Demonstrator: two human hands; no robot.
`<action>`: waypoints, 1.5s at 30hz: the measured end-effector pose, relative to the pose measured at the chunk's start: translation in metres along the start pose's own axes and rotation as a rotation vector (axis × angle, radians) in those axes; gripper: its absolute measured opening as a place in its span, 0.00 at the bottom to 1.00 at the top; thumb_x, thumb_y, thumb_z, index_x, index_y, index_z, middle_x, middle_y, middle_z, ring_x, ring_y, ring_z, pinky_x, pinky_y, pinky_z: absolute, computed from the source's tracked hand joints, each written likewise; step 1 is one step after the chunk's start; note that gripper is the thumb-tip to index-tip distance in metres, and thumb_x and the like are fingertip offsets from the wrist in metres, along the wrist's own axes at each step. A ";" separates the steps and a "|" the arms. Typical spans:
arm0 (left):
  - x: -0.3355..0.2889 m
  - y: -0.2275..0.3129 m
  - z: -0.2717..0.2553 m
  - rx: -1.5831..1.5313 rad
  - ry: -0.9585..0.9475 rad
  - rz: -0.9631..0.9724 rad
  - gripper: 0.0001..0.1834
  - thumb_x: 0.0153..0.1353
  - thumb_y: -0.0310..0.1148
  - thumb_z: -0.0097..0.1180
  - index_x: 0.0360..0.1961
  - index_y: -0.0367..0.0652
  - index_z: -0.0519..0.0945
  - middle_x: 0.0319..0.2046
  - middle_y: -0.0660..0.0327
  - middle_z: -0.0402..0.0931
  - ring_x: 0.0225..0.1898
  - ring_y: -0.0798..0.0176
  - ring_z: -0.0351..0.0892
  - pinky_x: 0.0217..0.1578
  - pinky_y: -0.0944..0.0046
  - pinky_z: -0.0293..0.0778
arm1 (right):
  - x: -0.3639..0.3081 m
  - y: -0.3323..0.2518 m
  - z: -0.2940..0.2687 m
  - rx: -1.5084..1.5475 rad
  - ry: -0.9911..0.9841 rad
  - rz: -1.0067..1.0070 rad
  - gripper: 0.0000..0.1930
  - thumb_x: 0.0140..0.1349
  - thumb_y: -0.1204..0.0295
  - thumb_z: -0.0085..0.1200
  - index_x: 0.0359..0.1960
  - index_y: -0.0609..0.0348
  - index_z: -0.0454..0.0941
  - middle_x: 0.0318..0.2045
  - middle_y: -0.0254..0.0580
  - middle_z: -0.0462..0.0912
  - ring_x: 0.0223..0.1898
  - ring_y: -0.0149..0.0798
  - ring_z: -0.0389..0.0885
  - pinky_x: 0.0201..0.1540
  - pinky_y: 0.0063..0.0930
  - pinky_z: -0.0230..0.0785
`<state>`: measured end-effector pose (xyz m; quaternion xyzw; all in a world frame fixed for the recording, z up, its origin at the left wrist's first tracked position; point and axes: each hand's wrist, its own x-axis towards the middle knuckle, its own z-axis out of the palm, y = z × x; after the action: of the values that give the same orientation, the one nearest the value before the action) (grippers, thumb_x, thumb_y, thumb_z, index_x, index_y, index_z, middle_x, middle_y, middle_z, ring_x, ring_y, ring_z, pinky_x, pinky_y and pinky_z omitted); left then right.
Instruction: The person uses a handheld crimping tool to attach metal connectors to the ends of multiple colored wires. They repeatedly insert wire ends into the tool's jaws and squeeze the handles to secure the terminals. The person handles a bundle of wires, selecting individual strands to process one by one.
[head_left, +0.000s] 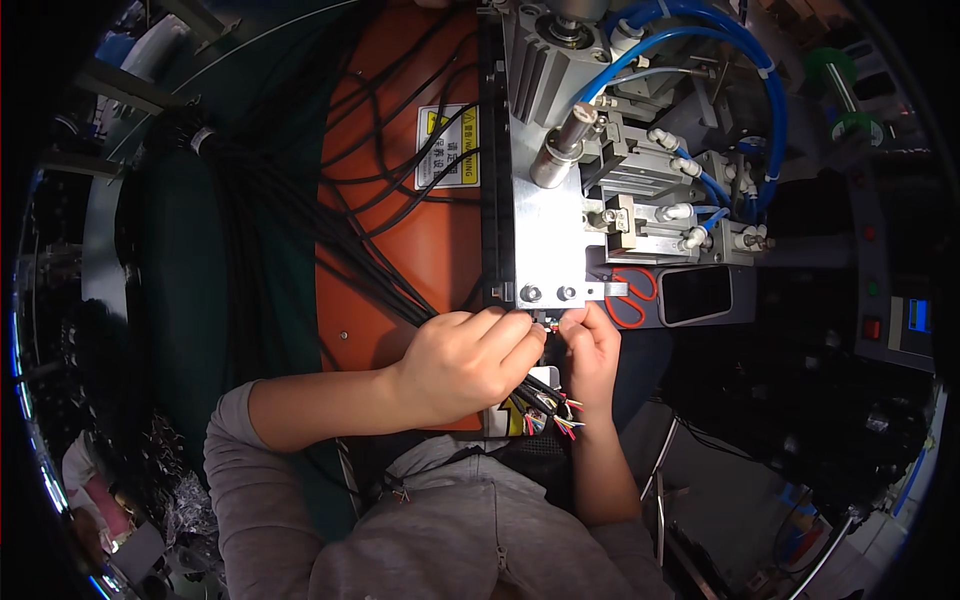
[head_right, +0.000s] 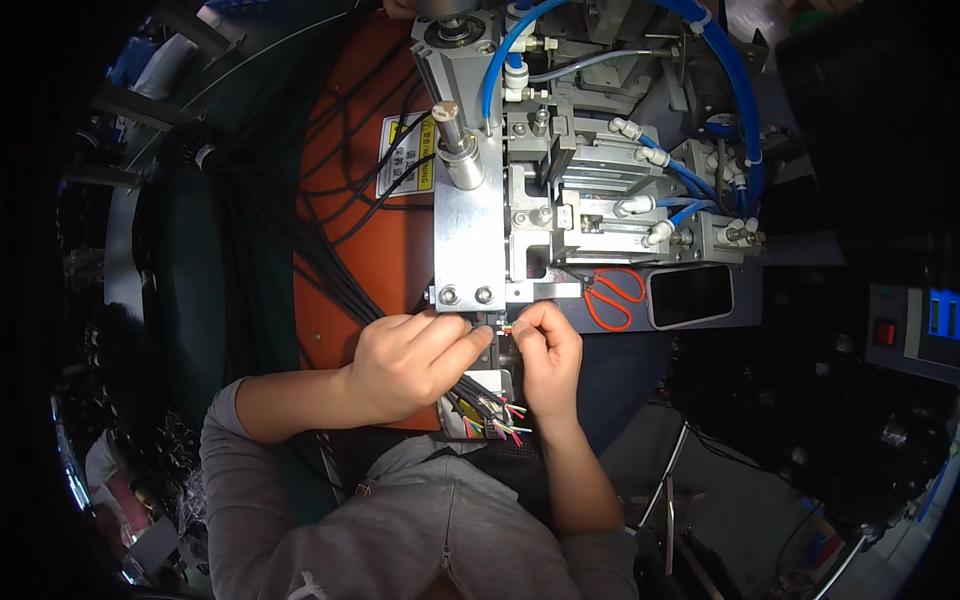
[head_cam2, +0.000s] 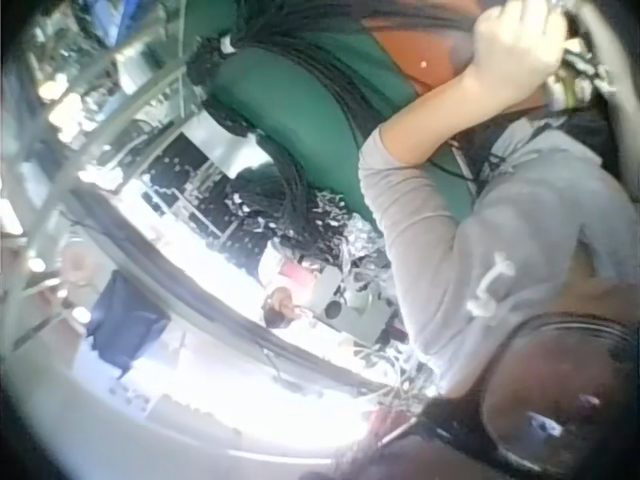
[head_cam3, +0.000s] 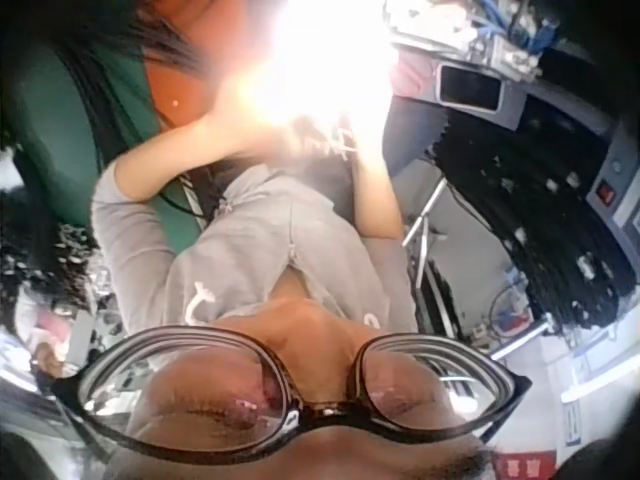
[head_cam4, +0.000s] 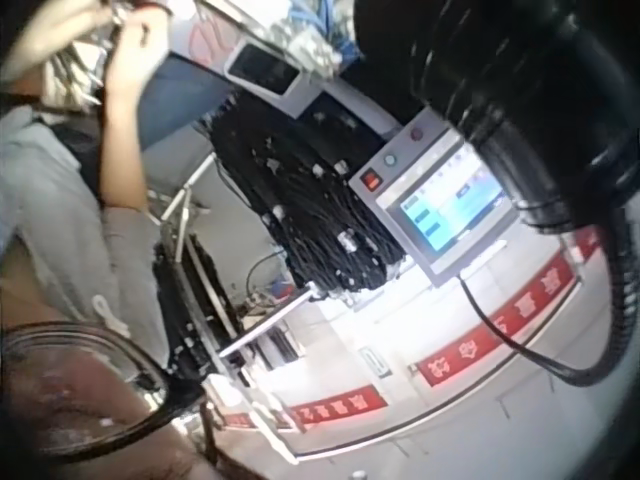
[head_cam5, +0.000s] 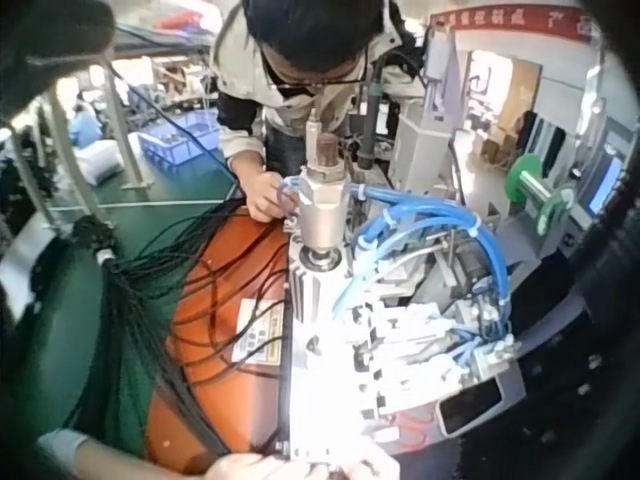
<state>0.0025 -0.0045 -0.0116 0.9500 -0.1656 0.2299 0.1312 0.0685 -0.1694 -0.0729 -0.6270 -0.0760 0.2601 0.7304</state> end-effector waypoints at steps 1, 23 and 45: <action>0.001 -0.001 0.000 -0.010 0.005 -0.007 0.08 0.45 0.29 0.57 0.29 0.41 0.78 0.24 0.67 0.69 0.23 0.72 0.70 0.20 0.74 0.66 | 0.001 -0.002 0.005 -0.103 0.055 -0.106 0.04 0.58 0.79 0.50 0.27 0.64 0.70 0.24 0.33 0.73 0.28 0.23 0.66 0.33 0.18 0.60; 0.005 -0.013 -0.011 -0.234 0.209 0.166 0.19 0.46 0.33 0.63 0.42 0.39 0.82 0.42 0.56 0.75 0.34 0.66 0.75 0.28 0.72 0.70 | -0.008 -0.042 -0.008 -0.273 -0.090 -0.591 0.11 0.40 0.79 0.69 0.27 0.63 0.82 0.25 0.39 0.83 0.29 0.37 0.79 0.35 0.27 0.69; 0.004 -0.004 -0.015 -0.291 0.028 -0.052 0.07 0.48 0.30 0.58 0.29 0.43 0.76 0.24 0.65 0.67 0.24 0.69 0.72 0.18 0.70 0.69 | -0.008 -0.056 0.020 -0.568 0.123 -0.851 0.12 0.39 0.81 0.69 0.27 0.61 0.81 0.26 0.38 0.80 0.30 0.39 0.77 0.35 0.27 0.69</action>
<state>0.0016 0.0032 0.0020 0.9215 -0.1706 0.2135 0.2759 0.0687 -0.1606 -0.0139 -0.7285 -0.3488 -0.1283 0.5754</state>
